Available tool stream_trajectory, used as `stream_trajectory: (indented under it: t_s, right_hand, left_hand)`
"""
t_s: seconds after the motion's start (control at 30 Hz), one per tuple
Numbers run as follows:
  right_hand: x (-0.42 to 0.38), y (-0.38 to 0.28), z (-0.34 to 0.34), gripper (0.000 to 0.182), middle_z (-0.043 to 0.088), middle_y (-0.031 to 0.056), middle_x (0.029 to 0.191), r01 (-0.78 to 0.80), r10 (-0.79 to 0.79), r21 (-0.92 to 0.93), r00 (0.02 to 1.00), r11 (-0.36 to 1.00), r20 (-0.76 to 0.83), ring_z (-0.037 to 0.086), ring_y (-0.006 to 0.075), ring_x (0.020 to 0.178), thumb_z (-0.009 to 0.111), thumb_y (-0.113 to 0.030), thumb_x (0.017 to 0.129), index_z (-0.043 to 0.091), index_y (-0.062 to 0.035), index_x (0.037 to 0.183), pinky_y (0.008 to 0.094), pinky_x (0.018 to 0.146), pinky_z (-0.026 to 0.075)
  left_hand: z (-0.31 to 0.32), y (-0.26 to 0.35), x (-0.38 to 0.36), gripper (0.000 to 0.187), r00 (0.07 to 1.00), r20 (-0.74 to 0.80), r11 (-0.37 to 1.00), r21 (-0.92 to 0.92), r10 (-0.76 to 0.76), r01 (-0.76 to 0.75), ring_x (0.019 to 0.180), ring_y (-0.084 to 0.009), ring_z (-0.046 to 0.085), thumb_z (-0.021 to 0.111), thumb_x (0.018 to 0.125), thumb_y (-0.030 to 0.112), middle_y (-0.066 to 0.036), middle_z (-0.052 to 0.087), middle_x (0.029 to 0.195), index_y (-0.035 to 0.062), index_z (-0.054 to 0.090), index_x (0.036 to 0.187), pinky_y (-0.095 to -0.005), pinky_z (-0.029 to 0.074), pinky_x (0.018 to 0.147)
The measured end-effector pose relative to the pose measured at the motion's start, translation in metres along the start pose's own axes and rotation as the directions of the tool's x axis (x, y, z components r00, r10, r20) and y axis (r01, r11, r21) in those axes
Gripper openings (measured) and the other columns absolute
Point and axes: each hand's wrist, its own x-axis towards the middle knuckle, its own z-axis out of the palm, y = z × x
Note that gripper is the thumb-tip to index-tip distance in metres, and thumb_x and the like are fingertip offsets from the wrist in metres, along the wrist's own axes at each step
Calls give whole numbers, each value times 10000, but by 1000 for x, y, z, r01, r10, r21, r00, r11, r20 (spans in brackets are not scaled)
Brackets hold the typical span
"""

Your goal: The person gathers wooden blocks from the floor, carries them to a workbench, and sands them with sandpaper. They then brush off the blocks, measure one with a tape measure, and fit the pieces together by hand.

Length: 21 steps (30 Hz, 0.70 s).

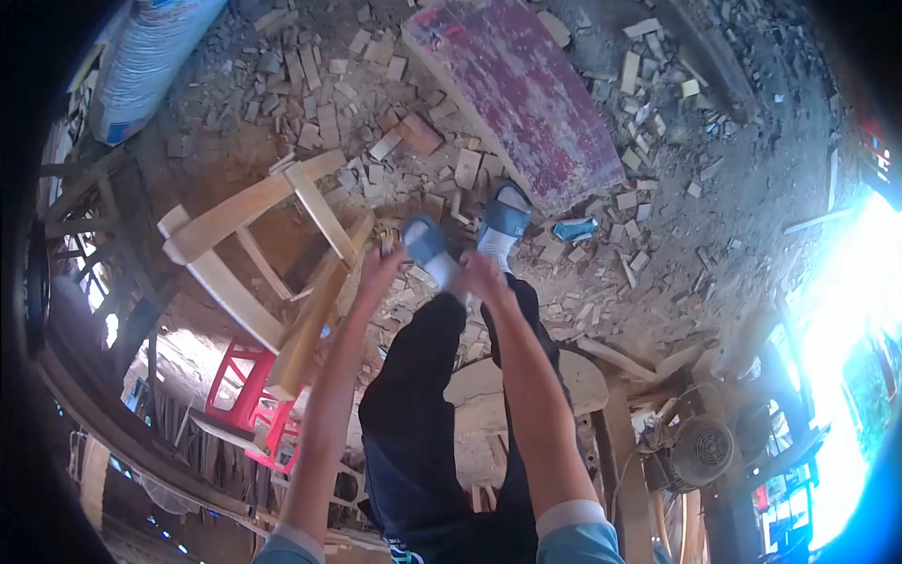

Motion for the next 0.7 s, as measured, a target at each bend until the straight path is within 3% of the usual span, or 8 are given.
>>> stream_trajectory:
  t_s: [0.03, 0.1, 0.23, 0.33, 0.43, 0.57, 0.63, 0.7]
  right_hand:
    - [14, -19, -25, 323, 613, 173, 938, -19, 27, -82, 996, 996, 87, 586, 326, 896, 561, -145, 687, 585, -108, 1007, 399, 777, 465]
    - [66, -10, -35, 417, 598, 188, 988, 121, -129, -239, 992, 964, -17, 570, 351, 922, 583, -95, 661, 564, -70, 1076, 391, 808, 464]
    - [166, -21, -62, 478, 560, 205, 1032, 278, -283, -277, 959, 920, 23, 542, 377, 936, 604, -83, 673, 510, -70, 1141, 415, 803, 458]
    - [194, -19, -50, 440, 484, 163, 1116, 184, -333, -550, 925, 815, -185, 485, 350, 1023, 581, -66, 699, 482, -73, 1128, 426, 832, 435]
    - [188, -11, -26, 442, 434, 149, 1121, 62, -254, -471, 898, 880, -358, 426, 345, 1063, 606, -85, 699, 485, -103, 1124, 426, 867, 408]
    - [186, 13, -4, 357, 479, 176, 1047, 109, -250, -380, 904, 919, -348, 503, 372, 968, 672, -120, 664, 501, -79, 974, 446, 759, 449]
    - [178, 5, -1, 320, 497, 197, 1043, 44, -149, -373, 955, 927, -256, 516, 373, 956, 664, -144, 674, 510, -66, 943, 448, 753, 448]
    - [182, -4, -7, 360, 504, 217, 1090, 69, -34, -220, 986, 973, 161, 515, 359, 993, 668, -176, 674, 487, -35, 951, 446, 784, 437]
  left_hand:
    - [1, 1, 30, 306, 1000, 8, 992, 127, -16, 15, 739, -302, 611, 588, 744, 279, -185, 613, 768, 14, 571, 896, -382, 453, 648]
    - [9, 9, 73, 318, 994, -110, 967, 252, 8, 20, 813, -375, 592, 560, 750, 270, -231, 605, 815, 2, 566, 920, -425, 448, 690]
    - [25, 5, 151, 378, 985, -147, 960, 277, 87, -43, 850, -397, 575, 550, 758, 299, -247, 595, 848, 5, 539, 996, -432, 450, 722]
    - [28, 1, 185, 396, 981, -173, 988, 140, 83, -59, 776, -319, 609, 594, 764, 297, -191, 616, 829, 9, 519, 1026, -379, 475, 677]
    - [38, 10, 193, 425, 960, -274, 910, -408, -52, -67, 652, -129, 552, 706, 736, 255, -46, 600, 806, 9, 517, 1025, -271, 449, 569]
    - [54, 32, 219, 336, 968, -248, 915, -398, -33, -71, 544, -84, 475, 710, 741, 276, -1, 533, 728, 67, 522, 926, -205, 372, 423]
    - [67, 26, 238, 424, 942, -334, 931, -354, -31, -95, 496, -88, 458, 722, 727, 279, -10, 528, 714, 49, 478, 988, -209, 355, 393]
    - [68, 22, 240, 562, 941, -339, 952, -295, -24, -81, 666, -142, 511, 718, 725, 302, -67, 546, 854, 34, 412, 1113, -251, 420, 536]
